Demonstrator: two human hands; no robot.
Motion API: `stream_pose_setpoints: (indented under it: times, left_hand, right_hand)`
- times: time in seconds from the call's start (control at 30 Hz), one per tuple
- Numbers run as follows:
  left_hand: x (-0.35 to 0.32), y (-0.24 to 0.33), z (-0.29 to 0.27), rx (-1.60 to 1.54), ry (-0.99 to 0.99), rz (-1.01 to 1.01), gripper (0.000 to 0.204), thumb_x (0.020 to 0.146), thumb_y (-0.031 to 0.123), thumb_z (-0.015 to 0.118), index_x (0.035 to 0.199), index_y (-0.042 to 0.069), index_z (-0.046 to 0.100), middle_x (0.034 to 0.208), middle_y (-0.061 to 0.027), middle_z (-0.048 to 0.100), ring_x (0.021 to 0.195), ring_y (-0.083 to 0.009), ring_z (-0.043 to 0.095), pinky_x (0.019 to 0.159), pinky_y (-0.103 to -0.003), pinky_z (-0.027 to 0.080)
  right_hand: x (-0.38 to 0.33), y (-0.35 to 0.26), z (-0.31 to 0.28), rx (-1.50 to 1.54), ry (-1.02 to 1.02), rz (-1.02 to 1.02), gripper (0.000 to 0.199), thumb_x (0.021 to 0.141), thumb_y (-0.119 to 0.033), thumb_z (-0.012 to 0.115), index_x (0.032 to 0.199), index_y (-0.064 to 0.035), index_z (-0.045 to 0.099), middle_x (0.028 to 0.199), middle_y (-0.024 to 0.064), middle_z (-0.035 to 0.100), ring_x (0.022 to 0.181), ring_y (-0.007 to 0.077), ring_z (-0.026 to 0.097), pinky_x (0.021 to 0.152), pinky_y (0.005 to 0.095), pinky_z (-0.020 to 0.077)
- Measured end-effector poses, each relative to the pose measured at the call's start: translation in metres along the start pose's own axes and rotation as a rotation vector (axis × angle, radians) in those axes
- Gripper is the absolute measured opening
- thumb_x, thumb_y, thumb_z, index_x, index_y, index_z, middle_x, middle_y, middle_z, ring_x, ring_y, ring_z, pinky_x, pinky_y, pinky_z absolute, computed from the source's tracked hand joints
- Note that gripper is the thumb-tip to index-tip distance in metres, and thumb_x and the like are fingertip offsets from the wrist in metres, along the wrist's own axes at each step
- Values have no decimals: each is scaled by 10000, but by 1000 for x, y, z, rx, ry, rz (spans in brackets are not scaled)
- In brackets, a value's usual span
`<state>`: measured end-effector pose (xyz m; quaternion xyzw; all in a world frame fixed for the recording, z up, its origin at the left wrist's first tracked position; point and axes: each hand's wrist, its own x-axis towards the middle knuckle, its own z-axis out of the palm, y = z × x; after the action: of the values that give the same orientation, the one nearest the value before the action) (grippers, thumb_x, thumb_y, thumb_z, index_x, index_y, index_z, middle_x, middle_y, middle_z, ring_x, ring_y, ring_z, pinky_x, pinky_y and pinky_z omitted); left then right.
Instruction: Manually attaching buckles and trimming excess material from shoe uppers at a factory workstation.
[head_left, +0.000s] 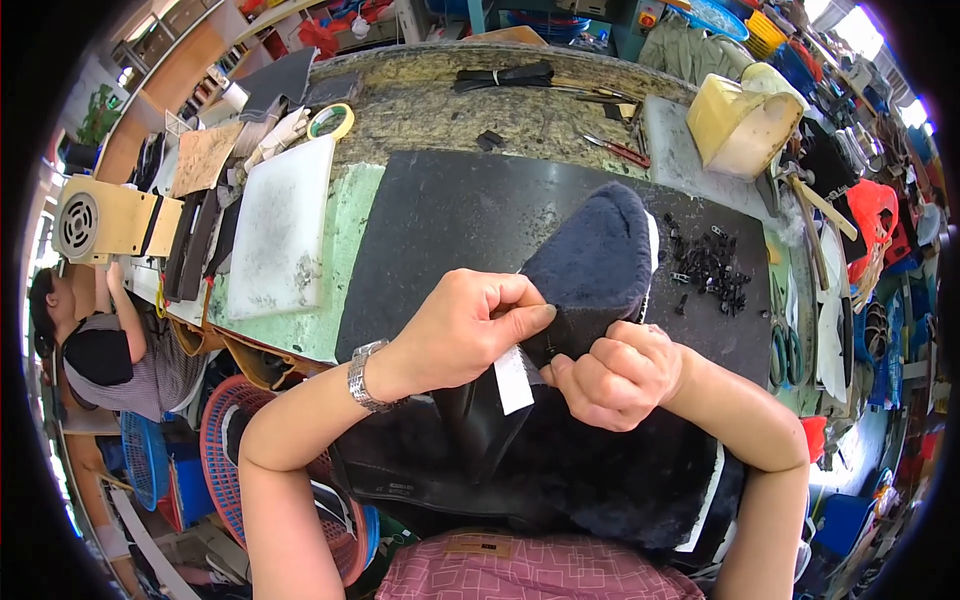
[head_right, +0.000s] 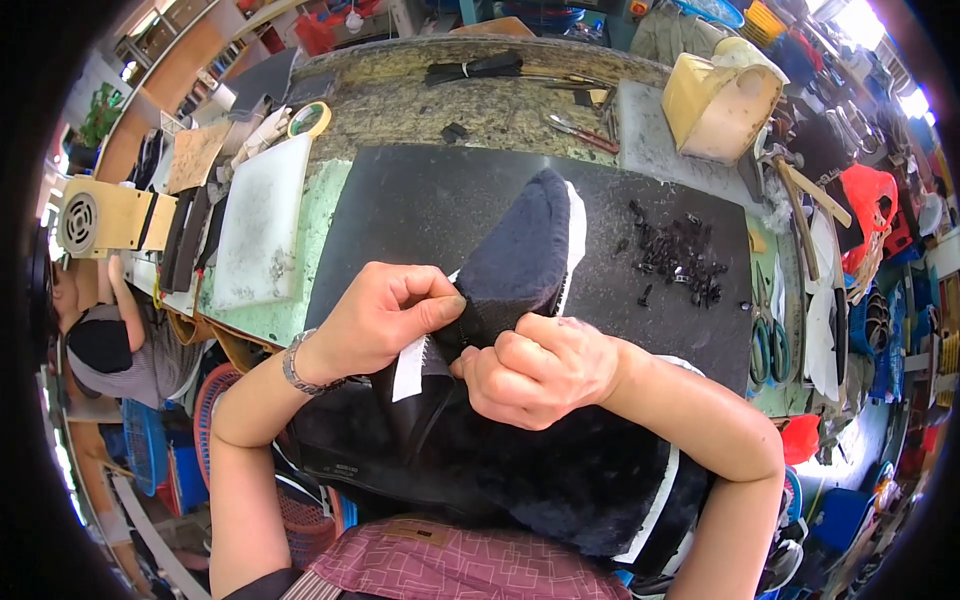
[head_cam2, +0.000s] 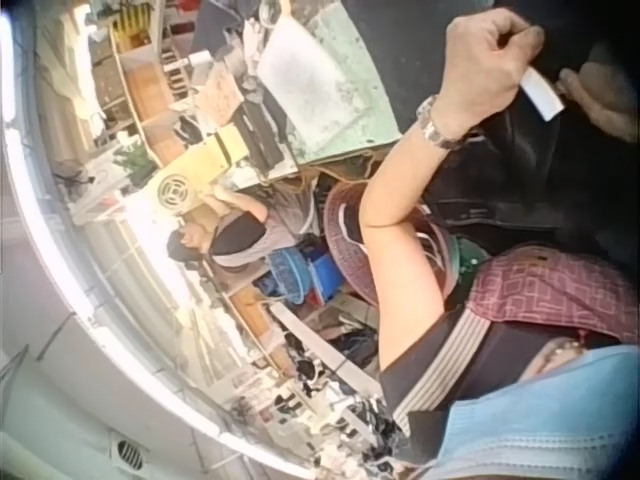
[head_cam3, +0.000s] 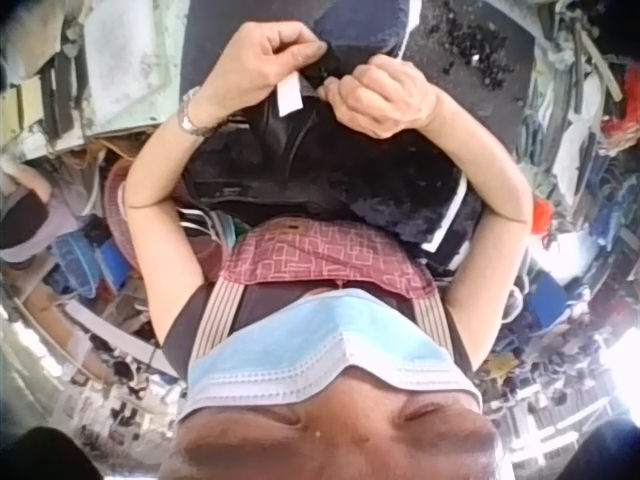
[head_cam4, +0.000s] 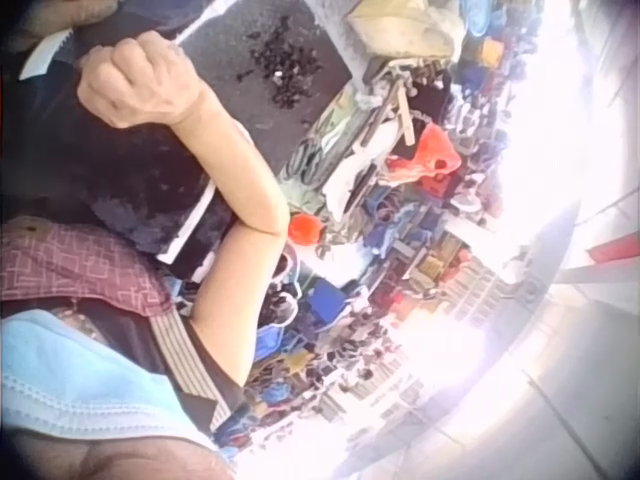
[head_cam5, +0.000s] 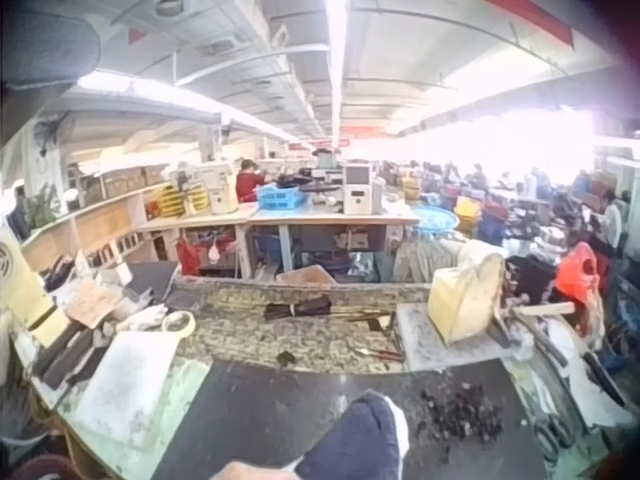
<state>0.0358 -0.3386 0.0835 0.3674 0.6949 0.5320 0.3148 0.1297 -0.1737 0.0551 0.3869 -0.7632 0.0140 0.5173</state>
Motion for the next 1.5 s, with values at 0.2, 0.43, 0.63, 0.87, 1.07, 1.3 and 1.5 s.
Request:
stream_pose_setpoints:
  times: [0.2, 0.43, 0.63, 0.87, 1.07, 1.3, 1.5]
  left_hand:
    - [1, 1, 3, -8, 3, -22, 169, 809, 131, 593, 740, -23, 588, 542, 4, 487, 533, -21, 383, 463, -218, 342]
    - [25, 12, -37, 141, 388, 151, 156, 839, 110, 548, 725, 7, 569, 607, 11, 544, 562, -31, 442, 499, -216, 361]
    - [-3, -6, -30, -378, 754, 136, 120, 891, 88, 423, 943, 33, 516, 806, 34, 505, 747, -21, 449, 626, -174, 369]
    - [-116, -49, 12, 118, 14, -191, 200, 843, -44, 370, 955, -18, 534, 907, -94, 607, 866, -163, 580, 765, -299, 455]
    - [-128, -63, 18, -173, 30, -201, 212, 877, 0, 385, 1040, -15, 519, 923, -79, 615, 889, -138, 575, 781, -268, 439]
    - [-126, -69, 18, -211, 37, -288, 156, 881, 40, 454, 1013, -6, 524, 908, -1, 537, 857, -83, 485, 777, -243, 401]
    - [-123, -66, 20, -264, -12, -274, 232, 891, 31, 368, 1061, -15, 519, 936, -98, 613, 899, -167, 580, 814, -288, 434]
  right_hand:
    - [-3, 1, -2, 0, -21, -2, 188, 636, -133, 688, 677, -73, 515, 678, -3, 440, 544, 97, 409, 435, 212, 316]
    - [26, -21, -21, -52, -72, -335, 170, 750, -230, 638, 679, -137, 514, 678, -36, 436, 586, 116, 438, 556, 284, 372]
    - [23, 28, -20, 96, -153, 544, 199, 688, -177, 698, 737, -70, 537, 565, -14, 503, 525, 143, 508, 562, 288, 388]
    - [24, 23, -17, 900, -193, 1228, 749, 703, -32, 651, 1322, -112, 236, 946, 96, 584, 893, 238, 518, 856, 340, 397]
    - [34, 23, -15, 897, -294, 1140, 794, 702, -49, 644, 1353, -123, 196, 899, 80, 584, 873, 230, 540, 943, 347, 299]
    - [31, 23, -10, 909, -261, 1154, 783, 704, -38, 632, 1350, -116, 198, 867, 84, 572, 868, 233, 547, 927, 344, 316]
    - [27, 22, -13, 869, -274, 1180, 781, 700, -40, 637, 1349, -129, 212, 834, 72, 551, 828, 231, 526, 901, 356, 342]
